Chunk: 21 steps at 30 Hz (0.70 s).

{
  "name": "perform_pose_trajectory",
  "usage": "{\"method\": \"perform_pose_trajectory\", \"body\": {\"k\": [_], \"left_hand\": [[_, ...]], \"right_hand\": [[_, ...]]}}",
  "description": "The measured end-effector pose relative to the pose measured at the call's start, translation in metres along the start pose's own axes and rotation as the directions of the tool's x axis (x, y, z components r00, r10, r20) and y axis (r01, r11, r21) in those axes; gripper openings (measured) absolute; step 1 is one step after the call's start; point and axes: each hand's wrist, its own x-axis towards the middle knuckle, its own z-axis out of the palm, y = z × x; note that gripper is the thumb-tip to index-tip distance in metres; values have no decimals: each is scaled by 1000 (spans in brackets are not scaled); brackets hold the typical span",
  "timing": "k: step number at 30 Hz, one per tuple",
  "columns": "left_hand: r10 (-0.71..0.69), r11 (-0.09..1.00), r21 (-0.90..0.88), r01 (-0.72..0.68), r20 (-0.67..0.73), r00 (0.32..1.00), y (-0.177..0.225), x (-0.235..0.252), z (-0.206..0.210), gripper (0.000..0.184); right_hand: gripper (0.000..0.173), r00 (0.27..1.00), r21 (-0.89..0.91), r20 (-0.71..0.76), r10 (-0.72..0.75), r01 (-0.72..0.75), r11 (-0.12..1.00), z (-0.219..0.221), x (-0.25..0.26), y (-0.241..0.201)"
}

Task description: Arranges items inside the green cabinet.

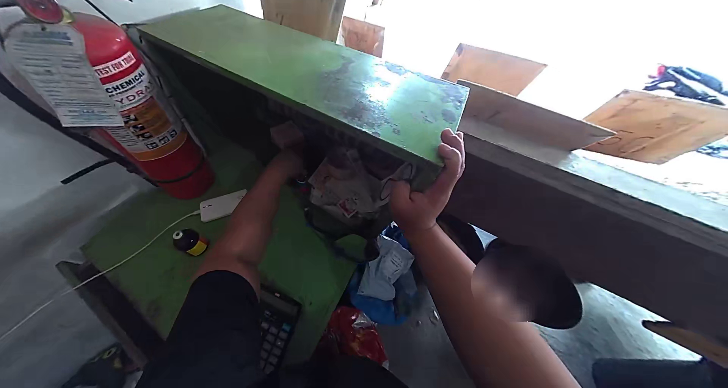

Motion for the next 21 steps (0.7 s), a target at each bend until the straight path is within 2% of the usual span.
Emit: {"method": "perform_pose_trajectory", "body": {"k": [2, 5, 9, 11, 14, 16, 18, 21], "left_hand": [[52, 998, -16, -54, -95, 994, 6, 4, 13, 47], [21, 999, 53, -12, -186, 982, 0, 17, 44, 31], [-1, 996, 93, 11, -103, 995, 7, 15, 41, 30], [16, 995, 97, -4, -126, 992, 4, 17, 45, 31], [36, 999, 8, -35, -164, 986, 7, -1, 38, 31], [-16, 993, -115, -9, -220, 975, 12, -37, 16, 28], [-166, 981, -134, 137, -238, 957, 6, -84, -6, 30], [-427, 903, -68, 425, -257, 867, -32, -153, -19, 36]], "right_hand": [[56, 1000, 11, -1, -1, 1, 1000, 0, -1, 0], [57, 1000, 30, -13, 5, -5, 1000, 2, -1, 0], [58, 998, 47, -50, 27, -25, 999, 5, -4, 3], [56, 998, 47, -51, 22, -20, 999, 5, -3, 3], [58, 999, 36, -45, 16, -14, 999, 4, -3, 3], [57, 999, 34, -50, 4, -2, 999, 5, -3, 4], [57, 998, 37, -58, 3, -1, 999, 6, -3, 4], [56, 998, 52, -70, 6, -2, 999, 6, -4, 5]]}}
